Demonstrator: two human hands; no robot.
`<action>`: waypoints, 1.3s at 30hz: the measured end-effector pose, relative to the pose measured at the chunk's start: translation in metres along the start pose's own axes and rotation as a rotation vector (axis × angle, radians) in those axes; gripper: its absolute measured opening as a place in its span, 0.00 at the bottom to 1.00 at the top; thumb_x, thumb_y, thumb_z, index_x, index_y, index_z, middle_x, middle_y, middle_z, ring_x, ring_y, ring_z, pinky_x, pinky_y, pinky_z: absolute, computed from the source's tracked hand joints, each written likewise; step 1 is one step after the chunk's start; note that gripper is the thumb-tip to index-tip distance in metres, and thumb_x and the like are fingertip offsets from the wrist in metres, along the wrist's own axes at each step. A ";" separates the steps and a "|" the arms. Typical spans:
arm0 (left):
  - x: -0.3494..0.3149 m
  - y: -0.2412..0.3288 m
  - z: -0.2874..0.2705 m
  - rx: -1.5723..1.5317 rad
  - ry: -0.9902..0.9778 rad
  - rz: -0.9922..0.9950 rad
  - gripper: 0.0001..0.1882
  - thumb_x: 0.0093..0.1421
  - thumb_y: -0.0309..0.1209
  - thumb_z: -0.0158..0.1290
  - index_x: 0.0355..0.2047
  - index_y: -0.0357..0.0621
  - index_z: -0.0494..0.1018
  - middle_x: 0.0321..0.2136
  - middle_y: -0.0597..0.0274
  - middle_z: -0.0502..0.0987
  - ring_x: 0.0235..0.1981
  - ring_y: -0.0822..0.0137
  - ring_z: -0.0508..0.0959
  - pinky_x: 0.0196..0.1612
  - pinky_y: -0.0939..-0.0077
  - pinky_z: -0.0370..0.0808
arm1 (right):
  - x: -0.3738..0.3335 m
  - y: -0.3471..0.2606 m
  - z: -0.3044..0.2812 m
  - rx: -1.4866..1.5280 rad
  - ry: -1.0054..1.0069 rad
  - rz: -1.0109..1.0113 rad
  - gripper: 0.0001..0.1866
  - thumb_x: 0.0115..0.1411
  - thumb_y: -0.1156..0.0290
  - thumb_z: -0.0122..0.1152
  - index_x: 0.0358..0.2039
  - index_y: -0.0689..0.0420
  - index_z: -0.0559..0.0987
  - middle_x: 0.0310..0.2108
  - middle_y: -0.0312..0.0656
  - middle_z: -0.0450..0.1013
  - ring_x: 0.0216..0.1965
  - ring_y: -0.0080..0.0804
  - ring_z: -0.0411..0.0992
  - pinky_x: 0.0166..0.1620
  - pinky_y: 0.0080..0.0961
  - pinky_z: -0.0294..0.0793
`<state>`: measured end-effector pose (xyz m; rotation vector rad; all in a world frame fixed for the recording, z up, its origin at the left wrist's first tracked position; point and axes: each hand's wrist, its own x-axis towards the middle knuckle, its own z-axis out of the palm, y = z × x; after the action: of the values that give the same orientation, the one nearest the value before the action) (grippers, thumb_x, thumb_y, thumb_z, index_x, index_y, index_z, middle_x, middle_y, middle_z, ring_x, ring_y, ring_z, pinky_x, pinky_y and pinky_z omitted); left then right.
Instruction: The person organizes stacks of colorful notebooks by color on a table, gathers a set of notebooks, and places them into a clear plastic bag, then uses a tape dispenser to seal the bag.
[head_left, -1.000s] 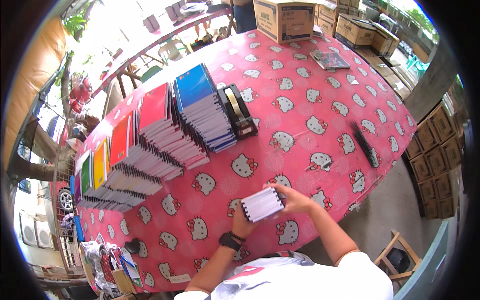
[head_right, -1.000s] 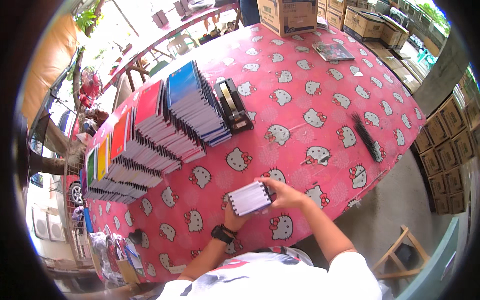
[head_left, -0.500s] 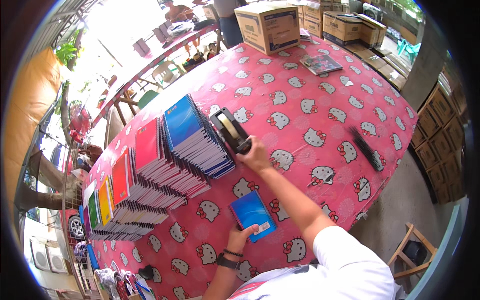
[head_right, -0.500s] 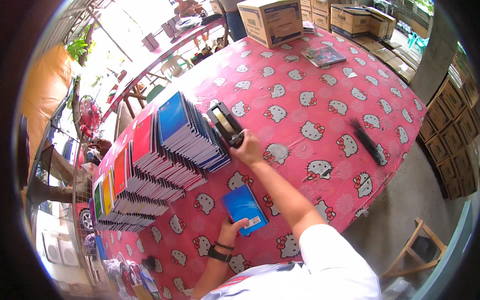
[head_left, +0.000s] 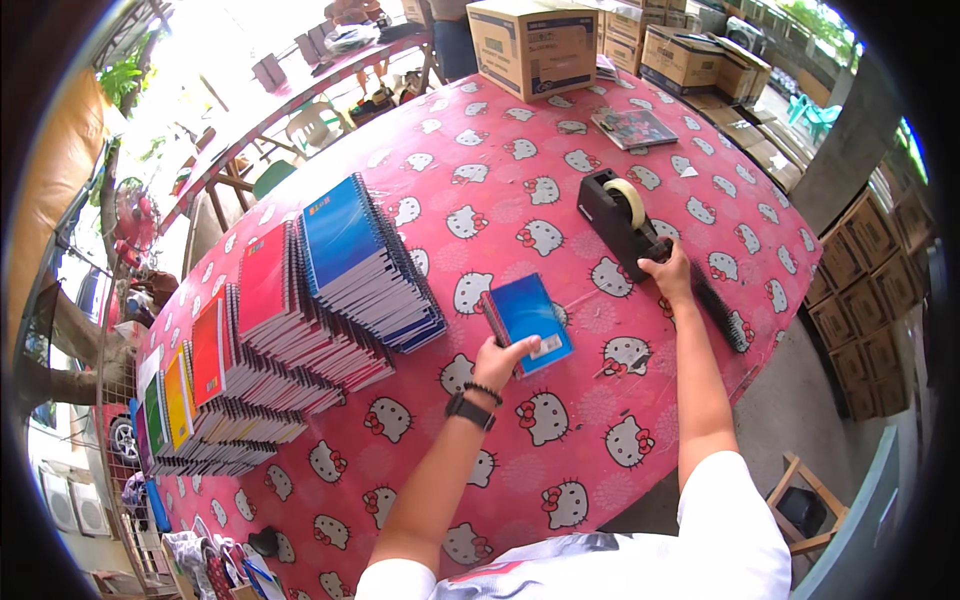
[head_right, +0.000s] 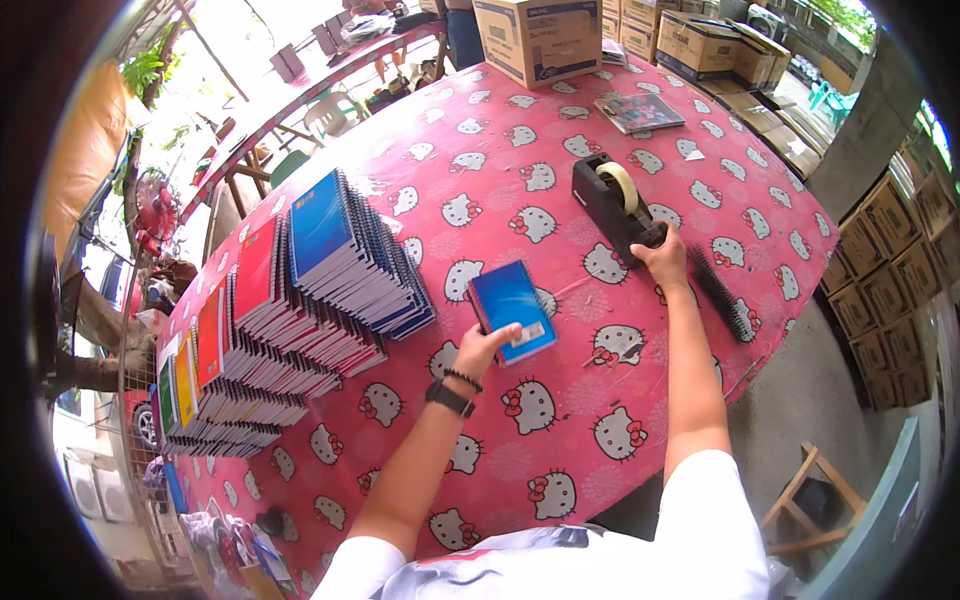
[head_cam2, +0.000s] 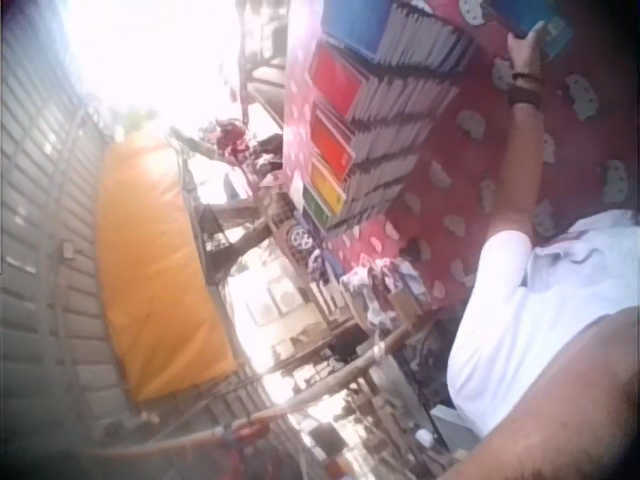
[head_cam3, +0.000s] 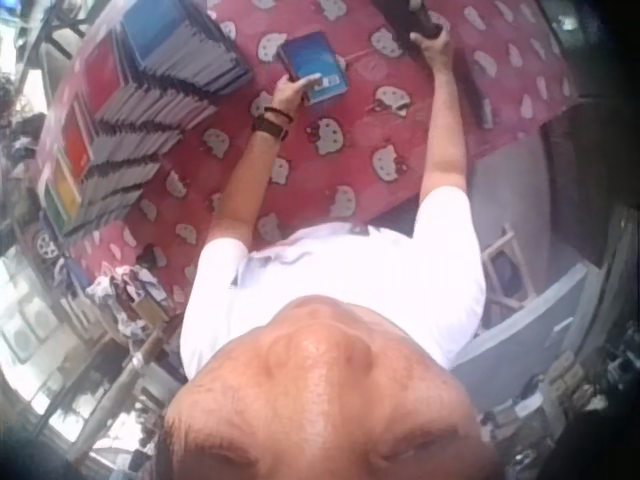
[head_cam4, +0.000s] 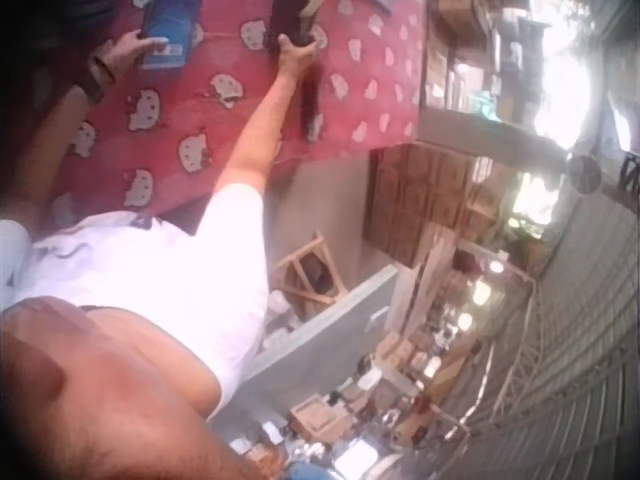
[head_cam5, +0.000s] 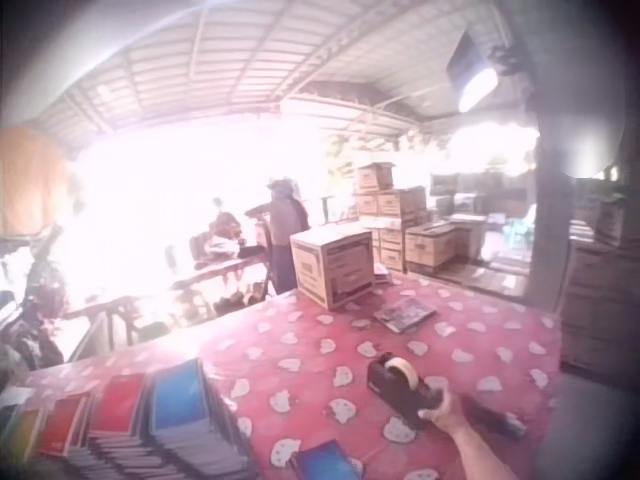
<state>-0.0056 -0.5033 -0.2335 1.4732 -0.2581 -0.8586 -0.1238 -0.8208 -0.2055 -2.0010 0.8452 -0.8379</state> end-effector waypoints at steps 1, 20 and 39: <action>0.012 0.000 0.003 0.029 0.002 -0.004 0.28 0.41 0.43 0.65 0.36 0.33 0.72 0.30 0.58 0.77 0.29 0.71 0.76 0.33 0.77 0.73 | -0.001 0.003 -0.003 -0.099 0.094 -0.098 0.32 0.36 0.69 0.67 0.44 0.62 0.68 0.38 0.50 0.70 0.42 0.42 0.68 0.46 0.35 0.66; 0.124 0.021 0.127 0.237 0.150 -0.204 0.41 0.32 0.58 0.64 0.33 0.27 0.74 0.32 0.50 0.77 0.33 0.62 0.77 0.37 0.71 0.73 | -0.129 -0.001 0.044 0.166 0.247 0.069 0.16 0.49 0.80 0.53 0.40 0.62 0.72 0.39 0.44 0.69 0.40 0.34 0.69 0.43 0.25 0.70; 0.132 0.013 0.155 0.320 0.031 -0.083 0.56 0.51 0.68 0.34 0.60 0.28 0.34 0.58 0.35 0.51 0.60 0.48 0.53 0.60 0.69 0.52 | -0.132 -0.002 0.046 0.163 0.280 0.085 0.17 0.48 0.81 0.51 0.41 0.62 0.71 0.38 0.44 0.70 0.38 0.31 0.70 0.43 0.24 0.69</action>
<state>-0.0093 -0.7066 -0.2462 1.8038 -0.3243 -0.8894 -0.1613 -0.6974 -0.2593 -1.7179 0.9781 -1.1171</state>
